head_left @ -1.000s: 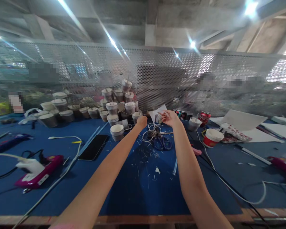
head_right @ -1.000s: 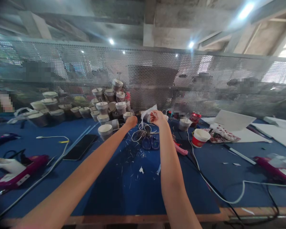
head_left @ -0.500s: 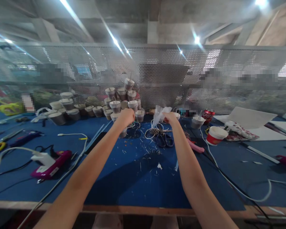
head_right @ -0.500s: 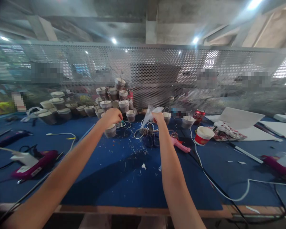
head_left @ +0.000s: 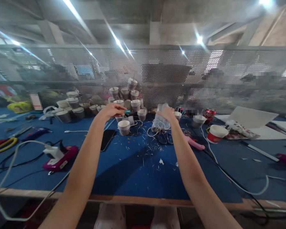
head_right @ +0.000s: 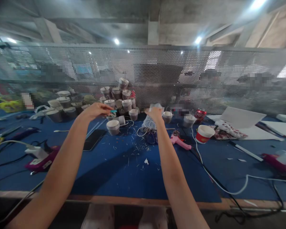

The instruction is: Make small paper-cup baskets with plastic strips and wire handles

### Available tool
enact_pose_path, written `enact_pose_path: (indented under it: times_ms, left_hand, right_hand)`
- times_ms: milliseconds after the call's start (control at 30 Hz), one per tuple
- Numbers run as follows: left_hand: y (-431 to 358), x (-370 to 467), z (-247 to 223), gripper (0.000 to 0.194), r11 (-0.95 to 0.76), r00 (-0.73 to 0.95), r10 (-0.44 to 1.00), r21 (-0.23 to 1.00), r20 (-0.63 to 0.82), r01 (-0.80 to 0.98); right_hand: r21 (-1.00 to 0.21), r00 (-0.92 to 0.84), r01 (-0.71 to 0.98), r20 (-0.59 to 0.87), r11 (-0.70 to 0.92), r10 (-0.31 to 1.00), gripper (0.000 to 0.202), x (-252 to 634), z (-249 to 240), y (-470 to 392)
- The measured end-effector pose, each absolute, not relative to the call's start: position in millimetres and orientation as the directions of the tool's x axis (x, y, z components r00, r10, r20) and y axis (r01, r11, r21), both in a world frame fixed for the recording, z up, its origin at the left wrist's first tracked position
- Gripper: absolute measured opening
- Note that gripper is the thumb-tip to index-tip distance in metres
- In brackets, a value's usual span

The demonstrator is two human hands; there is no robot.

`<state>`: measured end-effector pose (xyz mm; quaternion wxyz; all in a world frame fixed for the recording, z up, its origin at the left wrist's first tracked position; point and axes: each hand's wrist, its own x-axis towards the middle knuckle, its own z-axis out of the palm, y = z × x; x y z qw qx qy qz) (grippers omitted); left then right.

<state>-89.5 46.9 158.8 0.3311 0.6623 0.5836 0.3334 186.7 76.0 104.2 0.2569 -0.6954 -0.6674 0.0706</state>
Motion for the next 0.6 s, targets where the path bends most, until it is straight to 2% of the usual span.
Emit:
enact_pose_path:
  times_ms: [67, 100, 133, 200, 267, 367, 433, 467, 567, 600]
  left_hand:
    - [51, -77, 157, 0.018, -0.110, 0.162, 0.986, 0.896, 0.043, 0.430]
    - [53, -69, 155, 0.018, -0.105, 0.207, 0.978, 0.919, 0.026, 0.381]
    - [56, -60, 153, 0.018, -0.096, 0.256, 0.967, 0.936, 0.007, 0.338]
    - [60, -41, 147, 0.016, -0.088, 0.329, 0.944, 0.960, -0.005, 0.267]
    - [65, -22, 139, 0.014, -0.109, 0.401, 0.916, 0.970, 0.014, 0.215]
    - [72, 4, 123, 0.015, -0.126, 0.531, 0.847, 0.966, -0.014, 0.227]
    - [77, 17, 110, 0.024, -0.196, 0.572, 0.819, 0.916, -0.043, 0.350]
    - [80, 21, 102, 0.027, -0.246, 0.543, 0.839, 0.855, -0.048, 0.456]
    - [92, 25, 78, 0.019, -0.241, 0.474, 0.875, 0.764, -0.095, 0.599]
    - [97, 25, 71, 0.023, -0.243, 0.443, 0.892, 0.730, -0.092, 0.639]
  right_hand:
    - [-0.596, -0.023, 0.787, 0.234, 0.162, 0.972, 0.041, 182, 115, 72]
    - [-0.760, -0.113, 0.595, 0.243, 0.262, 0.963, 0.040, 180, 120, 69]
    - [-0.871, -0.184, 0.369, 0.275, 0.325, 0.944, 0.037, 178, 124, 68]
    - [-0.936, -0.210, -0.035, 0.348, 0.349, 0.913, 0.033, 174, 129, 66]
    - [-0.919, -0.092, -0.186, 0.369, 0.348, 0.925, 0.032, 175, 133, 66]
    - [-0.915, 0.179, -0.160, 0.342, 0.370, 0.922, 0.043, 183, 137, 67]
    - [-0.930, 0.289, -0.068, 0.328, 0.361, 0.899, 0.049, 193, 141, 65]
    - [-0.938, 0.312, -0.012, 0.326, 0.346, 0.892, 0.050, 198, 144, 63]
    - [-0.959, 0.339, 0.137, 0.280, 0.247, 0.898, 0.046, 212, 150, 54]
    - [-0.967, 0.306, 0.184, 0.228, 0.178, 0.924, 0.045, 214, 151, 52]
